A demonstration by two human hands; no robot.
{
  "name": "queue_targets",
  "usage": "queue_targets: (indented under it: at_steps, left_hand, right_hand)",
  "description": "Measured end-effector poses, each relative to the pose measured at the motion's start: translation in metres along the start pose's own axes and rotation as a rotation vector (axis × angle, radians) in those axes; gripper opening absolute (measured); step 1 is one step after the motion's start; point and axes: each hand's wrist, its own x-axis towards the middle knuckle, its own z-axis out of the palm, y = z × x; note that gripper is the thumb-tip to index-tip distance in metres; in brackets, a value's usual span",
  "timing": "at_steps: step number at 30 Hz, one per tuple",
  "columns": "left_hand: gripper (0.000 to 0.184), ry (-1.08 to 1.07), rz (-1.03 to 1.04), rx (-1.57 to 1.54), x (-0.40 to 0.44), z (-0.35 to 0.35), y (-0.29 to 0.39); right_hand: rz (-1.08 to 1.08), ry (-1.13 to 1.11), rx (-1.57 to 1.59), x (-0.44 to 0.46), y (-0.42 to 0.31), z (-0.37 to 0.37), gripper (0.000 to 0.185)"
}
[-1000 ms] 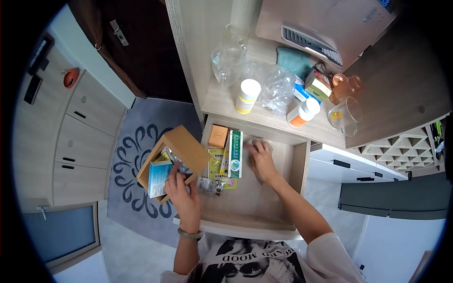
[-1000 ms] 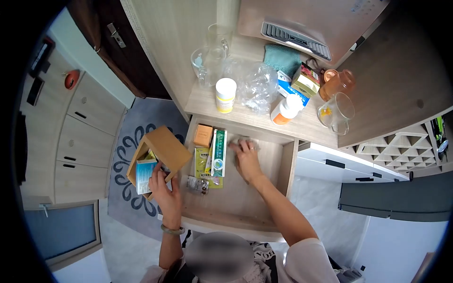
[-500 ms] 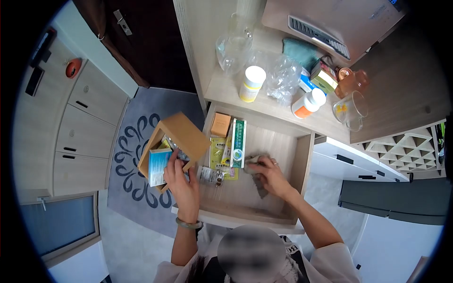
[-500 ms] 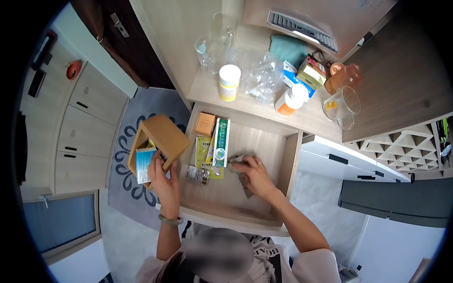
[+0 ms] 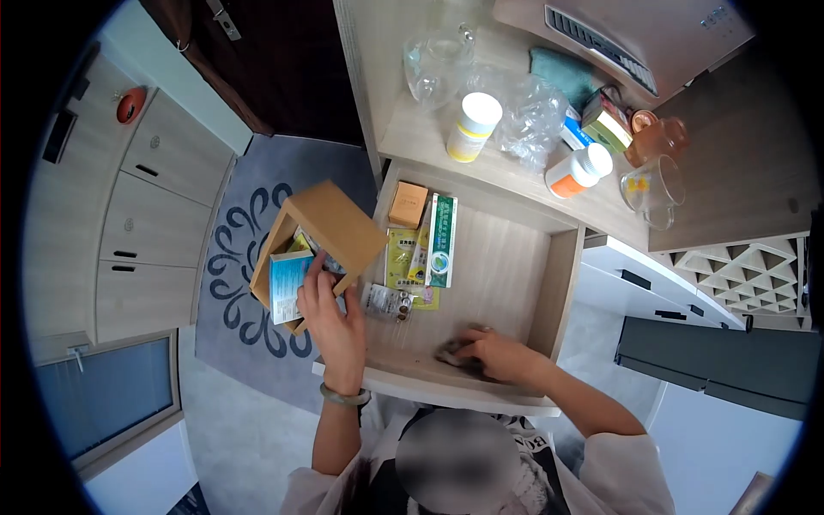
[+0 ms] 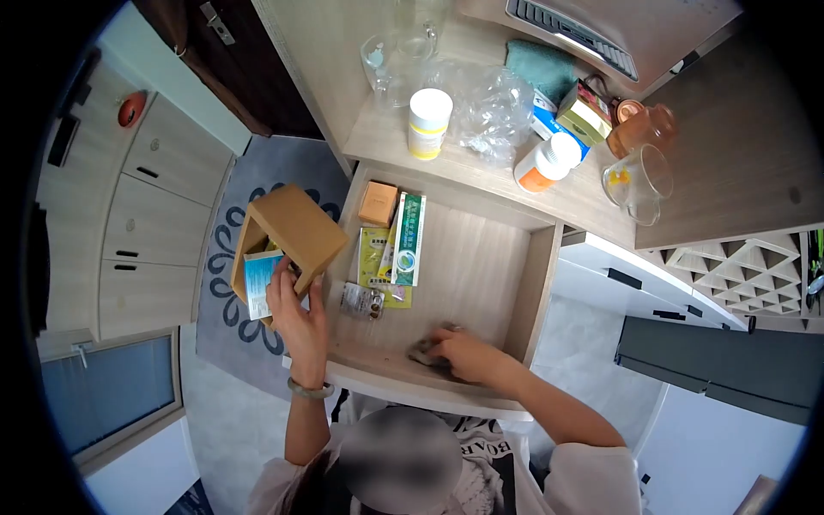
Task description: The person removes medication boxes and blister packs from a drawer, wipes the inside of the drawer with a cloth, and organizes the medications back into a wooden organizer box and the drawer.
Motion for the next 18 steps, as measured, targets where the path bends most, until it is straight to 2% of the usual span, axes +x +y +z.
queue_targets:
  at_steps: [2, 4, 5, 7, 8, 10, 11, 14, 17, 18]
  left_hand:
    - [0.026, 0.006, 0.010, -0.011, 0.001, 0.000, 0.000]
    - [0.025, 0.008, 0.014, 0.013, 0.002, -0.001, 0.002]
    - [0.025, 0.009, 0.015, 0.010, 0.001, -0.001, 0.002]
    - [0.024, -0.025, -0.012, -0.013, 0.001, -0.001, 0.000]
    - [0.024, -0.020, -0.007, -0.014, 0.001, -0.002, -0.001]
    - [0.024, -0.029, -0.009, -0.020, 0.001, -0.002, 0.000]
    - [0.024, -0.023, -0.010, -0.021, 0.001, -0.002, 0.000]
    - [0.024, -0.025, 0.024, -0.025, 0.001, -0.004, -0.002]
    - [0.023, -0.024, 0.008, -0.053, 0.000, -0.001, -0.002]
    - [0.023, -0.016, 0.002, -0.050, 0.001, -0.001, -0.001]
  right_hand:
    - [0.078, -0.020, -0.042, -0.018, 0.013, 0.003, 0.046]
    - [0.386, -0.183, -0.278, -0.031, 0.018, 0.007, 0.031]
    - [0.388, -0.182, -0.279, -0.031, 0.016, 0.013, 0.031]
    - [0.364, -0.152, -0.588, -0.026, 0.015, 0.027, 0.017]
    - [0.364, -0.145, -0.591, -0.020, 0.017, 0.031, 0.017]
    - [0.163, -0.268, -0.937, -0.010, 0.021, 0.035, 0.018]
    - [0.163, -0.266, -0.944, -0.008, 0.025, 0.032, 0.018]
    - [0.006, -0.403, -0.682, -0.013, 0.037, 0.007, 0.020]
    - [-0.128, -0.548, 0.156, -0.062, 0.027, -0.078, 0.019]
    - [-0.015, -0.594, 0.433, -0.090, 0.014, -0.104, 0.017]
